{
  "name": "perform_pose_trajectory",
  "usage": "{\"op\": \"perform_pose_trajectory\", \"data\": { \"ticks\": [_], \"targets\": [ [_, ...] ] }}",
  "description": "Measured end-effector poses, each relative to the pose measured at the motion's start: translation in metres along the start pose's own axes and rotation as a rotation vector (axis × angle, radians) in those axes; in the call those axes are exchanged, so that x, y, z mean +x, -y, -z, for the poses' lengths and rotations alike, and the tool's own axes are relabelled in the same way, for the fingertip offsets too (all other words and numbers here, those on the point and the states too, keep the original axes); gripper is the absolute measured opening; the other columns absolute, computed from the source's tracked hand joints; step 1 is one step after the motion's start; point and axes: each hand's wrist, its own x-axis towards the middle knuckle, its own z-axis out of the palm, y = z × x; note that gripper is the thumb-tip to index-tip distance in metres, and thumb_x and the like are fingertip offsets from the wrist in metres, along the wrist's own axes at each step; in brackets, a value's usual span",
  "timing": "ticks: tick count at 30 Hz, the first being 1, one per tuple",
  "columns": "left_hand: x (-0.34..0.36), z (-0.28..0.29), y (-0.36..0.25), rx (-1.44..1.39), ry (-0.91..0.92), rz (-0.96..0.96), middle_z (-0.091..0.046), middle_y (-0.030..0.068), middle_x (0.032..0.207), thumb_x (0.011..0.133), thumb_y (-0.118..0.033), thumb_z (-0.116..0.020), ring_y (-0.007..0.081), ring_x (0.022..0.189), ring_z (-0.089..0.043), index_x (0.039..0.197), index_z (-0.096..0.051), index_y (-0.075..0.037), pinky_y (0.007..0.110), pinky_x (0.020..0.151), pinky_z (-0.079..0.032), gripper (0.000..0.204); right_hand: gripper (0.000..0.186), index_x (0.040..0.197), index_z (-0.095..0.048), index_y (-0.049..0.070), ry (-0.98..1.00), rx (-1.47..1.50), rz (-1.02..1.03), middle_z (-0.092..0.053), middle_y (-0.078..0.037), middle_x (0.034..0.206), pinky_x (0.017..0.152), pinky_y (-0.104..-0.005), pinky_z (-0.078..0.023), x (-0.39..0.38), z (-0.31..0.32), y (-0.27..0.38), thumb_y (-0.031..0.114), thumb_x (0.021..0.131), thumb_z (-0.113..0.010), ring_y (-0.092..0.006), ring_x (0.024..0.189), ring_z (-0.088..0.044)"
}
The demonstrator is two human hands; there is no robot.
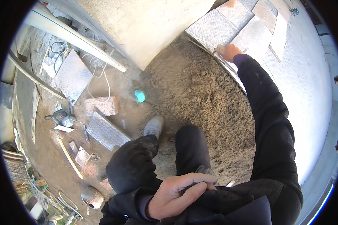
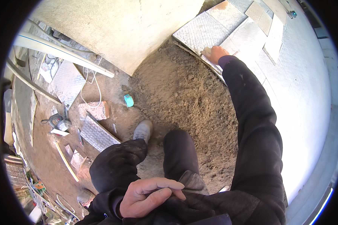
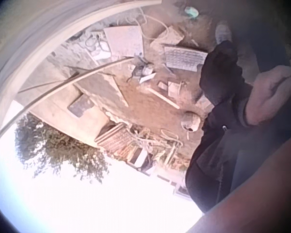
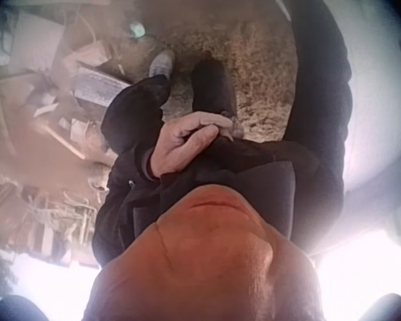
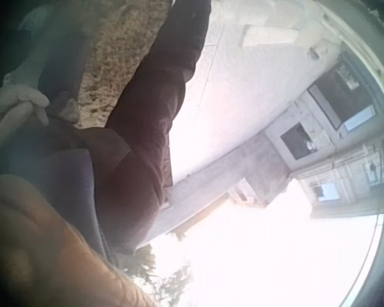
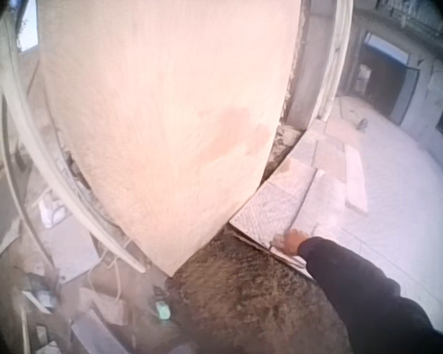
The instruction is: The person spreads mortar on a floor using a notched trowel, places a tile, measures and cuts it with an angle grinder, then back-butters another tile with mortar. The clip ends before the cut tile is installed.
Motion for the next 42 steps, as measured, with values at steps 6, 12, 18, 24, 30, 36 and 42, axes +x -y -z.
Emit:
{"op": "perform_pose_trajectory", "data": {
  "ticks": [6, 12, 18, 24, 30, 36, 42],
  "targets": [
    [-0.027, -0.018, 0.005, 0.034, 0.069, -0.018, -0.077, 0.0114, 0.11, 0.11, -0.008, -0.058, 0.0161, 0.103, -0.072, 0.135, -0.066, 0.003, 0.028, 0.091, -0.055, 0.029, 0.044, 0.127, -0.069, 0.025, 0.14, -0.038, -0.034, -0.071, -0.029, 0.091, 0.087, -0.0546, -0.056, -0.067, -0.032, -0.05, 0.053, 0.11, -0.04, -0.0462, 0.095, -0.072],
    [-0.051, -0.034, 0.022, 0.053, 0.106, -0.094, -0.077, 0.0132, 0.107, 0.111, -0.011, -0.058, 0.0182, 0.101, -0.073, 0.135, -0.065, 0.005, 0.03, 0.091, -0.056, 0.03, 0.067, 0.108, -0.075, 0.0, 0.099, 0.107, -0.275, -0.073, -0.03, 0.088, 0.081, -0.0477, -0.056, -0.216, -0.049, -0.064, 0.065, 0.101, -0.056, -0.0377, 0.08, -0.073],
    [-0.055, -0.045, 0.038, 0.016, 0.207, -0.081, -0.076, 0.0165, 0.106, 0.111, -0.015, -0.056, 0.0213, 0.098, -0.074, 0.13, -0.066, 0.007, 0.033, 0.088, -0.056, 0.031, 0.071, 0.097, -0.071, -0.012, -0.138, 0.563, -0.305, -0.068, -0.018, 0.076, 0.07, -0.0434, -0.054, -0.285, -0.063, -0.024, 0.059, 0.098, -0.068, -0.0254, 0.069, -0.066],
    [-0.049, -0.029, 0.024, 0.056, 0.286, -0.074, -0.077, 0.0161, 0.115, 0.112, -0.014, -0.057, 0.0202, 0.107, -0.074, 0.133, -0.066, 0.008, 0.031, 0.095, -0.055, 0.032, 0.077, 0.107, -0.074, -0.012, -0.338, 0.725, -0.467, -0.077, -0.027, 0.097, 0.087, -0.0445, -0.057, -0.197, -0.074, 0.046, 0.064, 0.095, -0.068, -0.0327, 0.095, -0.075],
    [-0.054, -0.01, 0.014, 0.009, 0.14, -0.035, -0.077, 0.0156, 0.121, 0.111, -0.013, -0.059, 0.0213, 0.113, -0.072, 0.13, -0.068, 0.006, 0.033, 0.101, -0.055, 0.029, 0.07, 0.095, -0.075, -0.011, -0.284, 0.796, -0.312, -0.073, -0.026, 0.083, 0.081, -0.0448, -0.056, -0.126, -0.111, 0.141, 0.059, 0.096, -0.068, -0.0373, 0.084, -0.075],
    [-0.052, -0.005, 0.01, -0.021, 0.094, 0.005, -0.077, 0.014, 0.121, 0.111, -0.013, -0.059, 0.0187, 0.112, -0.073, 0.131, -0.068, 0.005, 0.031, 0.101, -0.055, 0.029, 0.068, 0.093, -0.074, -0.009, -0.507, 0.568, -0.386, -0.073, -0.033, 0.088, 0.084, -0.0522, -0.058, -0.103, -0.099, 0.142, 0.058, 0.096, -0.068, -0.0469, 0.089, -0.075],
    [-0.044, 0.006, 0.004, -0.048, 0.103, 0.062, -0.078, 0.0132, 0.12, 0.111, -0.012, -0.059, 0.017, 0.111, -0.073, 0.132, -0.069, 0.005, 0.029, 0.099, -0.055, 0.029, 0.058, 0.097, -0.07, -0.006, -0.188, 0.813, -0.177, -0.073, -0.028, 0.086, 0.078, -0.0491, -0.058, -0.108, -0.091, 0.154, 0.052, 0.095, -0.073, -0.0427, 0.082, -0.074]
  ]
}}
